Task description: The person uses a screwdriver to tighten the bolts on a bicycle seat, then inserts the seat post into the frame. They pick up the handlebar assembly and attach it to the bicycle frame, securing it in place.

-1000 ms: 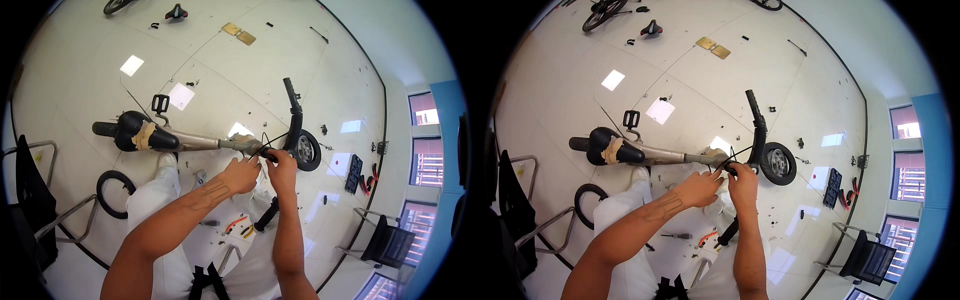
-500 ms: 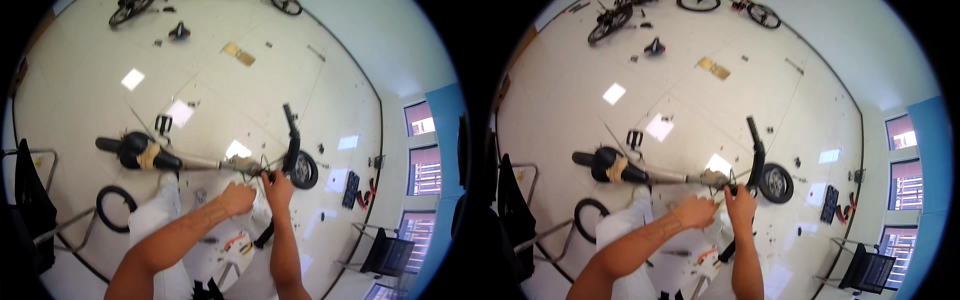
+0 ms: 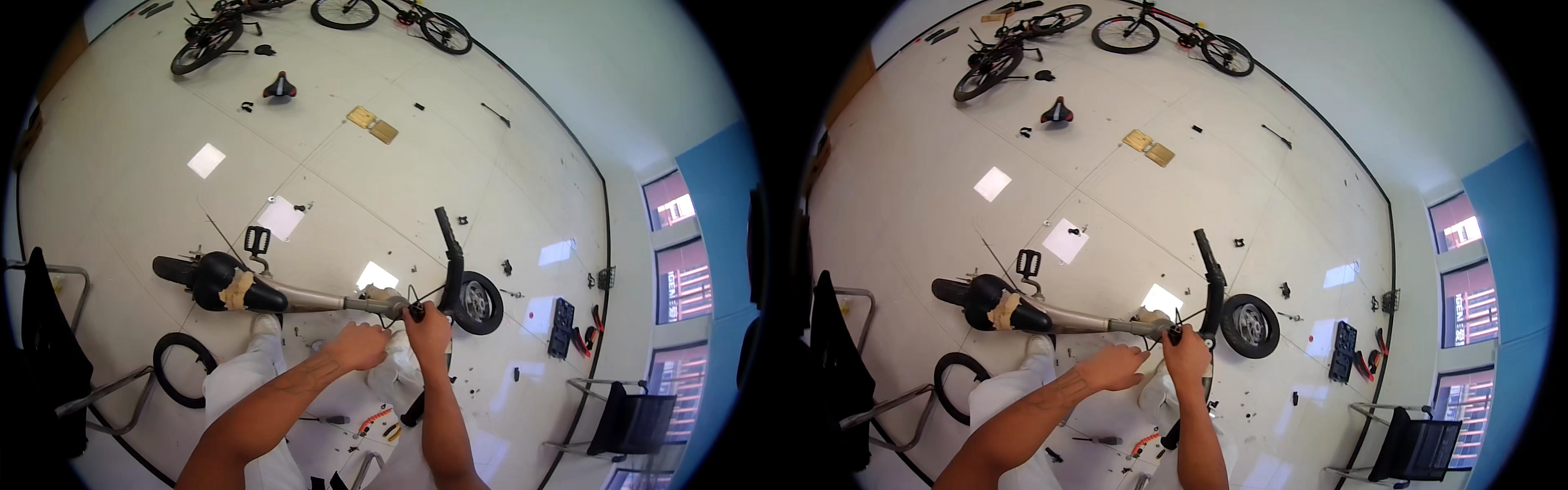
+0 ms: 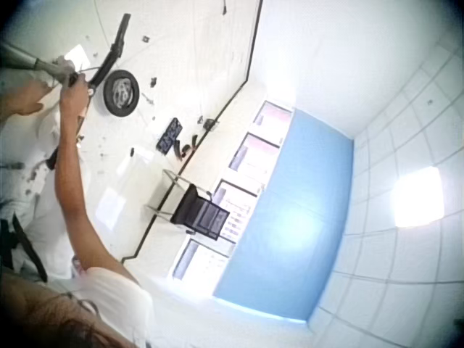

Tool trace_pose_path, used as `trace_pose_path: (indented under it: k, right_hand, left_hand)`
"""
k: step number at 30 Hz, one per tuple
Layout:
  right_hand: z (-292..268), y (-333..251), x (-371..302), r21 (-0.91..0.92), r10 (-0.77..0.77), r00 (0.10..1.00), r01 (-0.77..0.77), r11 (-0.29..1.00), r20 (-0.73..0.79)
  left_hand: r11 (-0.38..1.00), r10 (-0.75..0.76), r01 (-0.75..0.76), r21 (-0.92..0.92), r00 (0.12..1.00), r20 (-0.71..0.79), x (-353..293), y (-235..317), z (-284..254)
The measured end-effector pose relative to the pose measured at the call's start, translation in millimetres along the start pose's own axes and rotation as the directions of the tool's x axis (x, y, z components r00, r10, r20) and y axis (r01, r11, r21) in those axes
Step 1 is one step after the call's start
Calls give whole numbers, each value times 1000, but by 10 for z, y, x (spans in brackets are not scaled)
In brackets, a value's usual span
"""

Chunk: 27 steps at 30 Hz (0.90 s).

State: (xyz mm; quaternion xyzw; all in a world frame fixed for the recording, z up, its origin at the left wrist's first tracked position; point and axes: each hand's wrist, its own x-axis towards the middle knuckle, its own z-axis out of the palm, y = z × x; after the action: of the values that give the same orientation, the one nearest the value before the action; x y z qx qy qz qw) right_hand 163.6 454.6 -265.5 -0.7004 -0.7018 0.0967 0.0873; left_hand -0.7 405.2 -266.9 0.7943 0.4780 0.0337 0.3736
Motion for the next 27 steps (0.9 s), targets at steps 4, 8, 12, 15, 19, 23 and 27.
trace_pose_path:
  k: [4,8,12,15,19,23,27]
  right_hand:
    - [-34,-94,-15,76,52,999,-52,996,2]
    - [-5,-86,-2,183,-4,996,21,983,-90]
    - [-57,-76,6,62,45,997,-48,997,60]
    - [-61,-77,9,156,-11,1000,15,988,-21]
    - [-115,-43,74,464,62,941,105,880,-332]
    - [-477,9,213,778,452,780,69,625,-432]
    - [-376,211,246,889,545,804,-46,456,-238]
  left_hand:
    - [1000,23,-23,5,1000,12,-77,67,-17]
    - [999,35,-35,-10,999,13,-108,74,40]
    - [1000,14,-14,27,999,36,-111,49,16]
    - [999,3,-5,32,999,42,-98,11,5]
    - [999,-29,29,38,1000,7,-151,-65,-41]
    - [996,-70,68,55,997,23,-169,-90,-116]
    - [998,-58,56,28,997,54,-150,-91,-49]
